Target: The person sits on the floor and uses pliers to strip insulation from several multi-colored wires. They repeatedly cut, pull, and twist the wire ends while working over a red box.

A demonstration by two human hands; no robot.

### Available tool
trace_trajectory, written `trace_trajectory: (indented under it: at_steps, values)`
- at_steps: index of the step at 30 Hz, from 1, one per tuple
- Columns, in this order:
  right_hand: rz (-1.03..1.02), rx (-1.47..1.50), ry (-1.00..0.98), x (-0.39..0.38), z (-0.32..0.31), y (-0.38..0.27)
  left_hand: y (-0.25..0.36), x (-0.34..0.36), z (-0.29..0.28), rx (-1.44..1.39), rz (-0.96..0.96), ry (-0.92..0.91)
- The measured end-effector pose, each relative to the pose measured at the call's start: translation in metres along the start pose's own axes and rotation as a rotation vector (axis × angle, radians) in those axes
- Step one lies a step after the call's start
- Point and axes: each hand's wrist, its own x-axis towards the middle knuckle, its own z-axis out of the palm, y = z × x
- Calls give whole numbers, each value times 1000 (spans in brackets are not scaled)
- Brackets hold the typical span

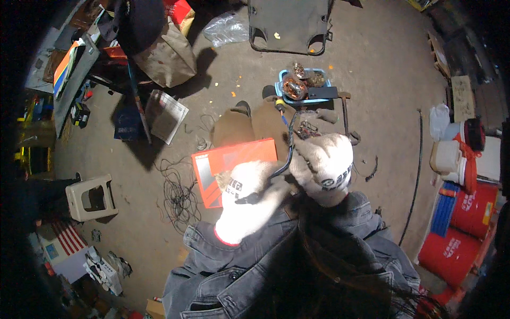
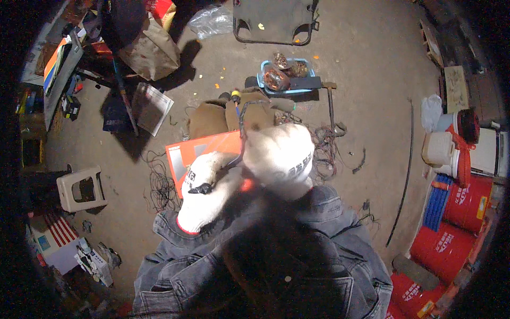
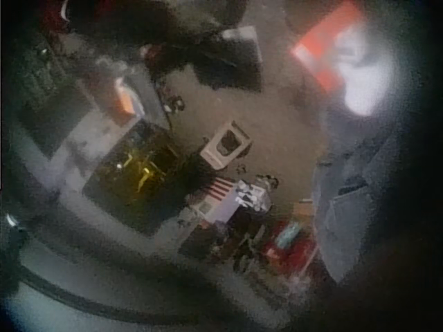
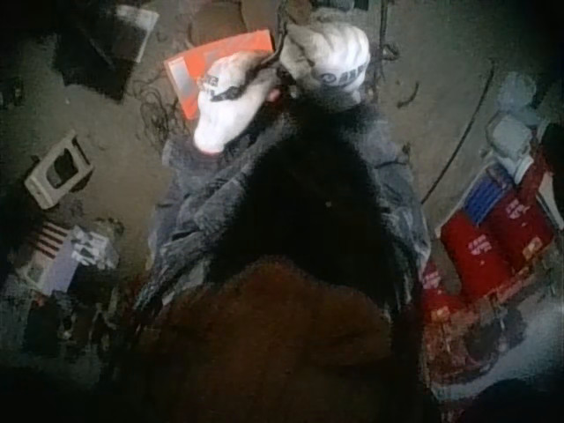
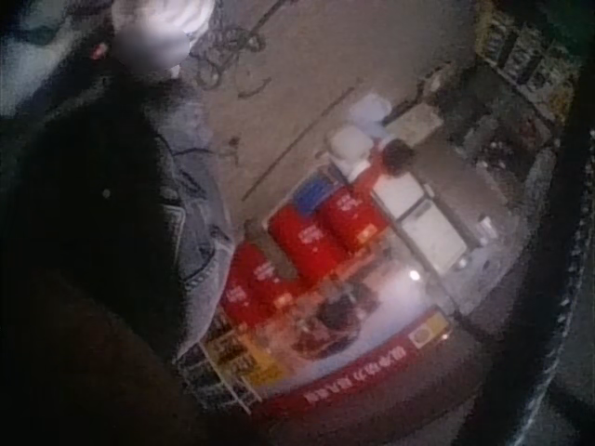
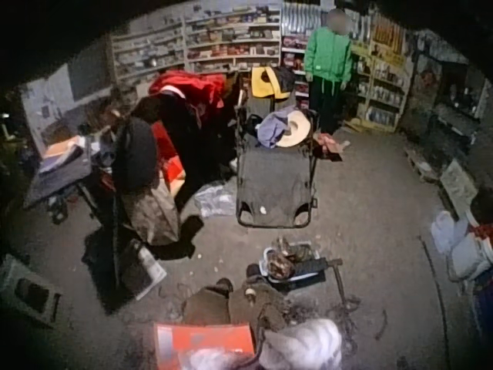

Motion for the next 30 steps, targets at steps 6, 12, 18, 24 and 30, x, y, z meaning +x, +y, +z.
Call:
trace_trajectory:
  at_steps: [6, 12, 18, 24, 30]
  values:
    - [-46, 20, 14, 6, -4, -3, 26, 12, 2, -130, -72, 119]
    - [130, 32, 27, -3, 2, -1, 25, 9, 15, -452, -317, 254]
    - [167, -143, 112, -11, 7, 7, 16, 2, 9, -626, -499, 74]
    - [195, -227, 122, -17, 3, 31, 15, 2, 11, -664, -436, 33]
    - [799, -299, -80, -49, -28, 109, -4, -7, -10, -603, -365, 24]
